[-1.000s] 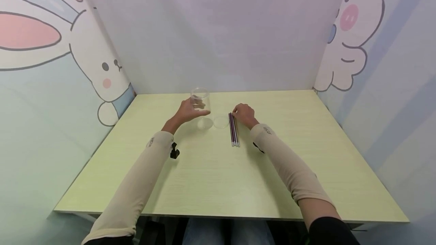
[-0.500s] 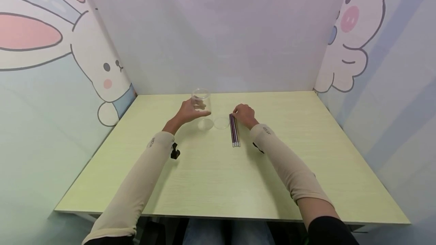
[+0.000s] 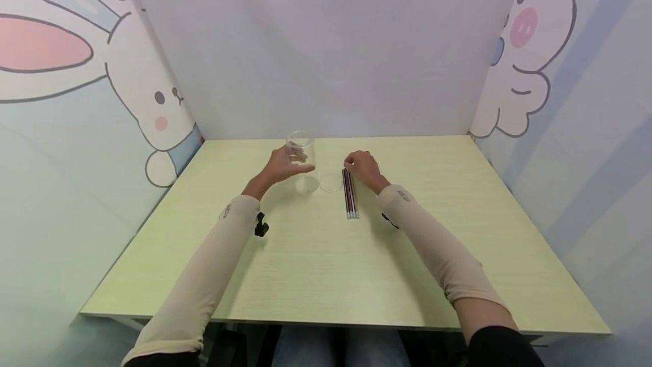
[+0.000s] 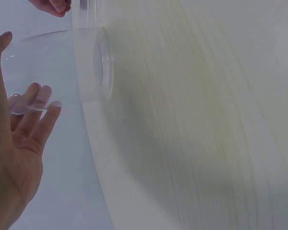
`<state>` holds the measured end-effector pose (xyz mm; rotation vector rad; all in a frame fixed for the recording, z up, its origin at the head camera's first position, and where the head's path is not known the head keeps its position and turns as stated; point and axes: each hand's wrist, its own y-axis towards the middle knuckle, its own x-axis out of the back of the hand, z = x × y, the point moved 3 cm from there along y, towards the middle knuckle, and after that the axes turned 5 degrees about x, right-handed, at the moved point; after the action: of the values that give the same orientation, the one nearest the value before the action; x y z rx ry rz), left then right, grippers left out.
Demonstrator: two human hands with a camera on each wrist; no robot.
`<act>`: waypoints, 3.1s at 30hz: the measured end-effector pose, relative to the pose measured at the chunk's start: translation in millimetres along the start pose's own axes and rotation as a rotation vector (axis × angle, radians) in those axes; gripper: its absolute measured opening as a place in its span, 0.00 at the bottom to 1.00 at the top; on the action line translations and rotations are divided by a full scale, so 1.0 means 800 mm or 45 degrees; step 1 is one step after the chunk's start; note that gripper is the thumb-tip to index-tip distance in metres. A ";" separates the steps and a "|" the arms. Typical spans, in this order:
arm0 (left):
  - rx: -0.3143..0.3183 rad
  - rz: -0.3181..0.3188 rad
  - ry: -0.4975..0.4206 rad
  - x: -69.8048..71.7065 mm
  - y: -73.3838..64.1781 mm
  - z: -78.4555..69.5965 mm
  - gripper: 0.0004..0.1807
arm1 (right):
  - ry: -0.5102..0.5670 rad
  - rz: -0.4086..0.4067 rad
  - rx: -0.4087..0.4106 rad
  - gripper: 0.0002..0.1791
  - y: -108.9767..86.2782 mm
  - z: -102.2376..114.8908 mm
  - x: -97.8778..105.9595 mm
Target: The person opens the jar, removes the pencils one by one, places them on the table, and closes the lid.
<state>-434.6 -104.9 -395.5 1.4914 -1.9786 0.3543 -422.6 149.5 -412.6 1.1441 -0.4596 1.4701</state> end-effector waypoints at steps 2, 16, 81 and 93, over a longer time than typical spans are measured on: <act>0.004 0.004 -0.005 0.000 0.000 0.000 0.47 | 0.017 -0.015 0.078 0.12 0.000 0.005 -0.001; -0.016 0.003 -0.024 0.002 0.001 0.003 0.48 | 0.019 0.286 0.305 0.32 -0.004 0.037 -0.032; -0.068 0.045 -0.035 -0.005 0.003 -0.001 0.44 | -0.020 0.263 0.630 0.31 0.068 0.183 0.082; -0.090 0.048 -0.016 -0.010 0.006 -0.004 0.44 | 0.053 0.284 0.667 0.29 0.068 0.167 0.072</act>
<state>-436.9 -95.7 -397.2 1.4174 -2.0103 0.2884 -412.6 57.5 -287.8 1.5016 -0.1749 1.8716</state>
